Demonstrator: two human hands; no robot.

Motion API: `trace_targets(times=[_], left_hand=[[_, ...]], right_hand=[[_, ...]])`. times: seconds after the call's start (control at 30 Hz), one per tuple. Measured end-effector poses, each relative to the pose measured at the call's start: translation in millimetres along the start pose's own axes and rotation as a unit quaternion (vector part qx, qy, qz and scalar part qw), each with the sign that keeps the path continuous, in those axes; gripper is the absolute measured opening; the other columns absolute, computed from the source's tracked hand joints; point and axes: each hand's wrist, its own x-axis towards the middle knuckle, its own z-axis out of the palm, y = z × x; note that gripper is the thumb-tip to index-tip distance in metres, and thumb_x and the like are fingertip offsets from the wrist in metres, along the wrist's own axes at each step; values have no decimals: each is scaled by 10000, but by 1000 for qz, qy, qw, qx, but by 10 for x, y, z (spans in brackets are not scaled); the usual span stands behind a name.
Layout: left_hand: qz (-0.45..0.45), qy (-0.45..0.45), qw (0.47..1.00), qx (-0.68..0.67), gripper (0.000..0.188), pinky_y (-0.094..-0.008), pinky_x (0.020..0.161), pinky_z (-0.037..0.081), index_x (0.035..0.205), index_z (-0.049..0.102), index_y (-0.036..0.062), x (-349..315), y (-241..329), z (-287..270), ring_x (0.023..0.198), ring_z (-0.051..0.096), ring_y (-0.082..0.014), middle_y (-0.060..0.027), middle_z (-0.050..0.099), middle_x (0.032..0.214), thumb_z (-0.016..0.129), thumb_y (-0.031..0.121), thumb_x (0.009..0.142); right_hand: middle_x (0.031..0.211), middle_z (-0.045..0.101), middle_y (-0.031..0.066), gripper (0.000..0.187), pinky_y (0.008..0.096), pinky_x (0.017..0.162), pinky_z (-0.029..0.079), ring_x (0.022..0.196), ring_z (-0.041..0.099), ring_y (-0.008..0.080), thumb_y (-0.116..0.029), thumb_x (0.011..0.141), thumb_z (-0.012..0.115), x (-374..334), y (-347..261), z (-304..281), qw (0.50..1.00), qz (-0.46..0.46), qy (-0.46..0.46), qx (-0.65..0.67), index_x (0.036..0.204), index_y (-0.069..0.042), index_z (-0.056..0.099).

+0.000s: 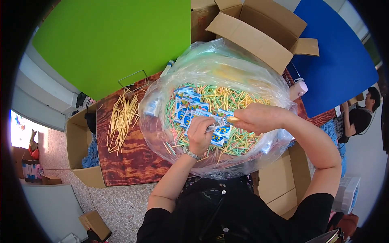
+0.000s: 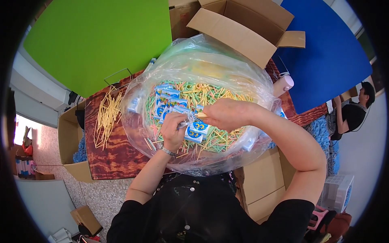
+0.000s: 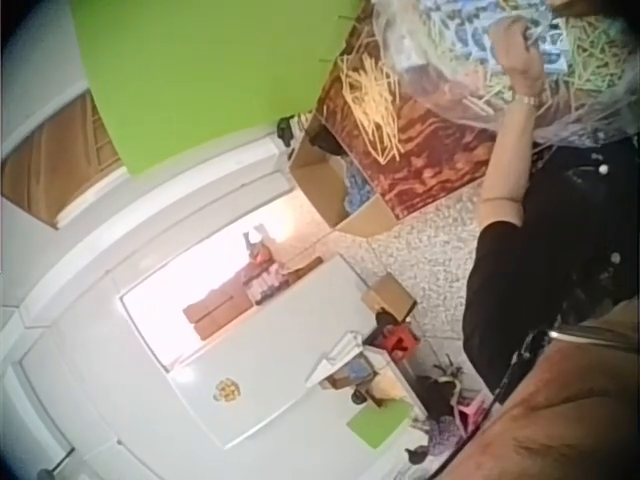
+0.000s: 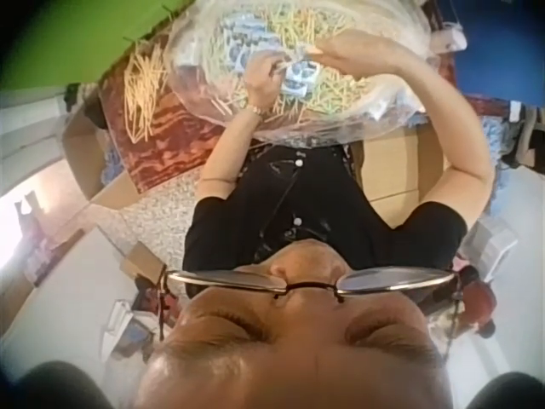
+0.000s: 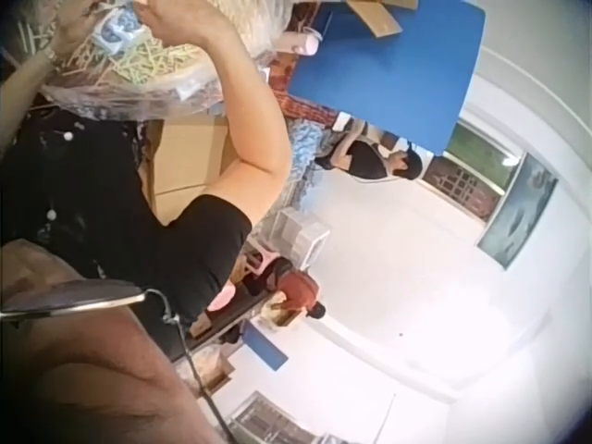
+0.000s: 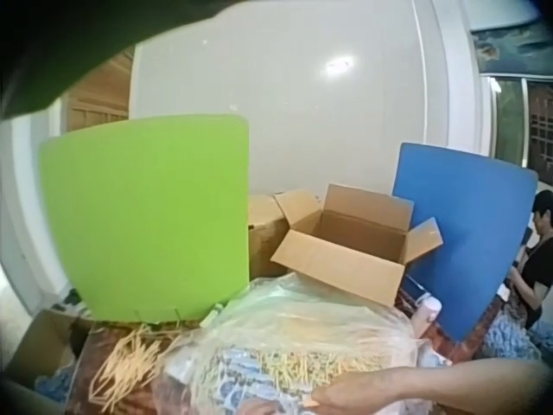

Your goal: Arranging and packing instant noodle packets into a large clear plastic ball filled with shredded yellow paper.

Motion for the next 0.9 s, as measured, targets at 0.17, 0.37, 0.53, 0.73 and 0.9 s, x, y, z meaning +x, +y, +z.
trace_targets(times=[0.17,0.37,0.53,0.73,0.9], left_hand=[[48,4,998,33,329,-363,725,509,895,647,26,-12,-20,-26,836,627,-285,-114,666,904,711,-99,597],[-1,5,1000,23,331,-354,726,511,897,655,31,-65,18,-17,842,633,-282,-112,667,901,711,-104,600],[-40,20,999,10,281,-353,704,516,868,651,37,-96,21,-11,805,635,-272,-106,666,871,721,-90,628],[25,17,999,23,273,-360,691,517,856,641,31,-20,42,-24,790,632,-279,-112,660,858,700,-99,623],[68,-2,996,54,264,-365,691,519,855,635,22,-26,24,-46,782,628,-287,-113,660,859,691,-97,627]], right_hand=[[719,658,134,319,381,570,514,597,671,248,-290,985,466,126,-114,-183,978,87,-182,41,864,-1,528],[740,677,114,318,349,571,531,603,680,213,-272,978,479,196,-67,-283,964,115,-235,49,877,16,567],[742,680,105,323,349,577,534,608,680,205,-277,975,486,241,-94,-272,966,98,-237,12,871,13,581],[727,677,93,313,340,572,532,594,671,200,-257,963,481,330,-70,-305,962,100,-252,36,832,6,587],[704,653,86,316,332,572,538,586,660,181,-253,964,473,423,-150,-345,950,100,-294,-9,824,11,576]])
